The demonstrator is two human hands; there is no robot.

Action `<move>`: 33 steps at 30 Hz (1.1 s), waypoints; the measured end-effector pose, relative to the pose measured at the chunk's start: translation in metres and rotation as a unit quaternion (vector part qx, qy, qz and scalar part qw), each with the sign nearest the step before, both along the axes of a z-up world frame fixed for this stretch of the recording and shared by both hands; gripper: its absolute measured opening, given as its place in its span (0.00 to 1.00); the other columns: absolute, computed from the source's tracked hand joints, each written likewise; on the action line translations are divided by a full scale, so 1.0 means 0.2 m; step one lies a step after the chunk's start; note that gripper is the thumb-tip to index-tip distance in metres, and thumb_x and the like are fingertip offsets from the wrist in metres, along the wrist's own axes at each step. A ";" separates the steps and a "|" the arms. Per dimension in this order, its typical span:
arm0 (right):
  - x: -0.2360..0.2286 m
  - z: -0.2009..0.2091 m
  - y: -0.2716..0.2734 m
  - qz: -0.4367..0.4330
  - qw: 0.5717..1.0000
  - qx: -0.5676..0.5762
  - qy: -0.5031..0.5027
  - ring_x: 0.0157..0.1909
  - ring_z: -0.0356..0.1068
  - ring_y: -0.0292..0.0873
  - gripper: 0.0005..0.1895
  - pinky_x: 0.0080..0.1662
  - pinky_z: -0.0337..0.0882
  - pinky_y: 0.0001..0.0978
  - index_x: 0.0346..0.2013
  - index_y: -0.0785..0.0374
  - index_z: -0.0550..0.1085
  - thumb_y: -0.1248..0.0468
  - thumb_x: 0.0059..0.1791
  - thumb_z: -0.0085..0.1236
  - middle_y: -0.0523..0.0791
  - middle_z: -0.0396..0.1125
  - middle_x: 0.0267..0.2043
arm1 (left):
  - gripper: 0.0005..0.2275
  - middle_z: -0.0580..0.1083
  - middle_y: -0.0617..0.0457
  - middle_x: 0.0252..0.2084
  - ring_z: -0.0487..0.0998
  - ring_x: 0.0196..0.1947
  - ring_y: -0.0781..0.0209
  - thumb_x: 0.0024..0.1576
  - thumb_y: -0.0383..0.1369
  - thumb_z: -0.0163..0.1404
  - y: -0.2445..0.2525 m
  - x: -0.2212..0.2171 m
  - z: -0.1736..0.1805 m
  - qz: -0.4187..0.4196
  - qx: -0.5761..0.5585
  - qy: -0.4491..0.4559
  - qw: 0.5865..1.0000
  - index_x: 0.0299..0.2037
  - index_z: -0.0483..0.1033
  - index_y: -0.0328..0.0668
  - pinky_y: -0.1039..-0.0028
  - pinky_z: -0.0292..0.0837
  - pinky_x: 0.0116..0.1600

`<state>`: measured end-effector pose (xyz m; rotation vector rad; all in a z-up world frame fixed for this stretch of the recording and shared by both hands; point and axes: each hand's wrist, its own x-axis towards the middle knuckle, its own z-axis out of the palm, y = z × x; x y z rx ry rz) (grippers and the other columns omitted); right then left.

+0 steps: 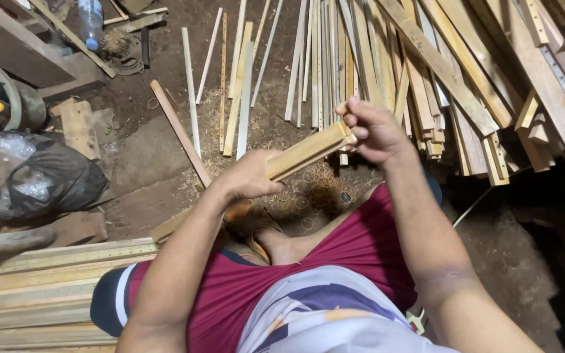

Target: The person sits on the floor and sorts thin wooden slats with pre-drilled holes, picking them up one by one, inspecting them, and placing them into a growing stack. The person handles the slats by hand without using tools.

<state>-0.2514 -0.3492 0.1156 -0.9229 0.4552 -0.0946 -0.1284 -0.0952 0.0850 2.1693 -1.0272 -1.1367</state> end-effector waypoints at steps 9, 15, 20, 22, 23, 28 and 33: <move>-0.02 0.23 0.09 0.112 0.920 -0.363 -0.099 0.33 0.71 0.39 0.08 0.42 0.72 0.31 0.45 0.73 0.78 0.71 0.53 0.57 0.51 0.73 0.31 | 0.30 0.78 0.38 0.52 0.79 0.55 0.35 0.43 0.29 0.65 -0.12 0.04 0.17 0.134 -0.099 -0.010 0.986 0.59 0.72 0.53 0.52 0.76 0.56; 0.00 0.03 0.49 0.219 0.882 -0.415 0.042 0.52 0.66 0.36 0.32 0.55 0.74 0.28 0.61 0.54 0.66 0.58 0.44 0.63 0.41 0.62 0.57 | 0.15 0.75 0.45 0.38 0.80 0.24 0.65 0.51 0.20 0.59 -0.04 0.29 0.35 0.379 -0.310 0.185 0.852 0.45 0.69 0.23 0.82 0.87 0.28; -0.08 -0.44 0.70 0.310 0.878 -0.355 0.081 0.48 0.64 0.44 0.39 0.46 0.71 0.35 0.59 0.64 0.61 0.57 0.39 0.68 0.48 0.62 0.52 | 0.07 0.77 0.47 0.20 0.84 0.20 0.54 0.51 0.23 0.63 0.13 0.42 0.14 0.532 -0.437 0.209 0.695 0.34 0.80 0.25 0.68 0.89 0.30; -0.06 -0.41 0.68 0.297 0.893 -0.315 0.125 0.31 0.67 0.36 0.20 0.32 0.75 0.22 0.46 0.64 0.71 0.69 0.42 0.68 0.43 0.66 0.39 | 0.07 0.77 0.49 0.17 0.83 0.19 0.56 0.51 0.27 0.65 0.22 0.46 0.06 0.565 -0.437 0.204 0.670 0.32 0.82 0.28 0.68 0.89 0.32; -0.04 -0.35 0.66 0.301 0.879 -0.334 0.157 0.31 0.70 0.39 0.22 0.29 0.75 0.23 0.49 0.66 0.71 0.72 0.42 0.65 0.47 0.68 0.41 | 0.15 0.79 0.48 0.25 0.84 0.28 0.53 0.47 0.31 0.67 0.26 0.48 0.00 0.582 -0.443 0.232 0.641 0.40 0.81 0.29 0.63 0.87 0.42; 0.04 -0.31 0.56 0.328 0.812 -0.408 0.259 0.35 0.73 0.44 0.19 0.35 0.78 0.32 0.50 0.61 0.72 0.73 0.46 0.64 0.48 0.71 0.41 | 0.52 0.53 0.34 0.71 0.65 0.68 0.50 0.53 0.38 0.64 0.33 0.28 -0.02 0.648 -0.319 0.050 0.690 0.71 0.26 0.37 0.67 0.65 0.76; 0.07 -0.37 0.55 0.368 0.692 -0.599 0.164 0.29 0.69 0.41 0.15 0.36 0.75 0.35 0.32 0.55 0.68 0.61 0.43 0.69 0.41 0.69 0.28 | 0.54 0.53 0.40 0.77 0.45 0.77 0.43 0.40 0.61 0.63 0.11 -0.11 0.00 -0.032 0.037 -0.461 0.886 0.75 0.50 0.45 0.40 0.23 0.76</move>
